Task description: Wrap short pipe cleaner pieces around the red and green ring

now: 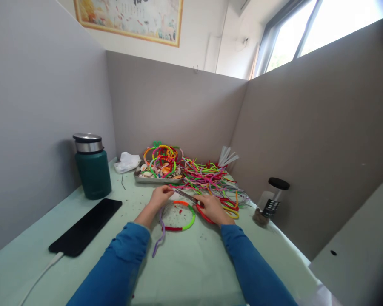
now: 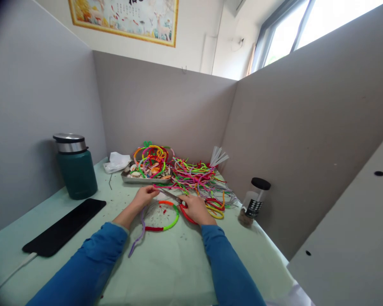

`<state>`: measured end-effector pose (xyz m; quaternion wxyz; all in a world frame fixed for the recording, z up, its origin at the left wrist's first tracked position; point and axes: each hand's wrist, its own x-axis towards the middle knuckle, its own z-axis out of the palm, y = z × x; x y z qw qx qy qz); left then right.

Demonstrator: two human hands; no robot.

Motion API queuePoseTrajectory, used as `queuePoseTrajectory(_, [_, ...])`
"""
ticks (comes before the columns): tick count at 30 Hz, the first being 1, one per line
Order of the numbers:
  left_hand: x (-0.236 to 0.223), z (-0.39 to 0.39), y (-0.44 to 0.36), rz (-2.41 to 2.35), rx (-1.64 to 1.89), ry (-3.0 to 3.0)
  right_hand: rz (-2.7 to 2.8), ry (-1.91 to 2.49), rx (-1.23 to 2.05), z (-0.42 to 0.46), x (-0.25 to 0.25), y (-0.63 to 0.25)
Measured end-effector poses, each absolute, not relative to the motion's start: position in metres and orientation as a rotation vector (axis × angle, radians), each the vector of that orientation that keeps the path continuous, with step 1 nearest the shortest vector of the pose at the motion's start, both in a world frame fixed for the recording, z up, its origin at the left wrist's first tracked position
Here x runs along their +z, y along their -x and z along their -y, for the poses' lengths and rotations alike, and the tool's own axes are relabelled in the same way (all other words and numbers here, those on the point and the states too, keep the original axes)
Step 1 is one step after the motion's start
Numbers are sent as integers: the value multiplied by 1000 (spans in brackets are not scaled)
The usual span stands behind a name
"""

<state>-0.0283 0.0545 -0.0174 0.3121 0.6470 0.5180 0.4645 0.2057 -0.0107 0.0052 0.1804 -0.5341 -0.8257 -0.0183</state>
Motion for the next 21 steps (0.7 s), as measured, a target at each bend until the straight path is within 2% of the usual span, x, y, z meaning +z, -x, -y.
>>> queuePoseTrajectory(4, [-15, -57, 32, -1478, 1236, -1783, 2385, 1571, -156, 13, 9, -205])
queuePoseTrajectory(10, [-4, -49, 32, -1648, 1151, -1882, 2400, 1645, -145, 12, 10, -201])
queuePoseTrajectory(14, [-4, -48, 33, -1615, 1127, -1884, 2208, 1772, -112, 4, 5, -202])
queuePoseTrajectory(18, [-11, -52, 33, -1515, 1134, -1895, 1901, 2089, -41, -2, 3, -209])
queuePoseTrajectory(21, [-14, -55, 32, -1504, 1130, -1907, 1782, 2034, -87, -4, 8, -216])
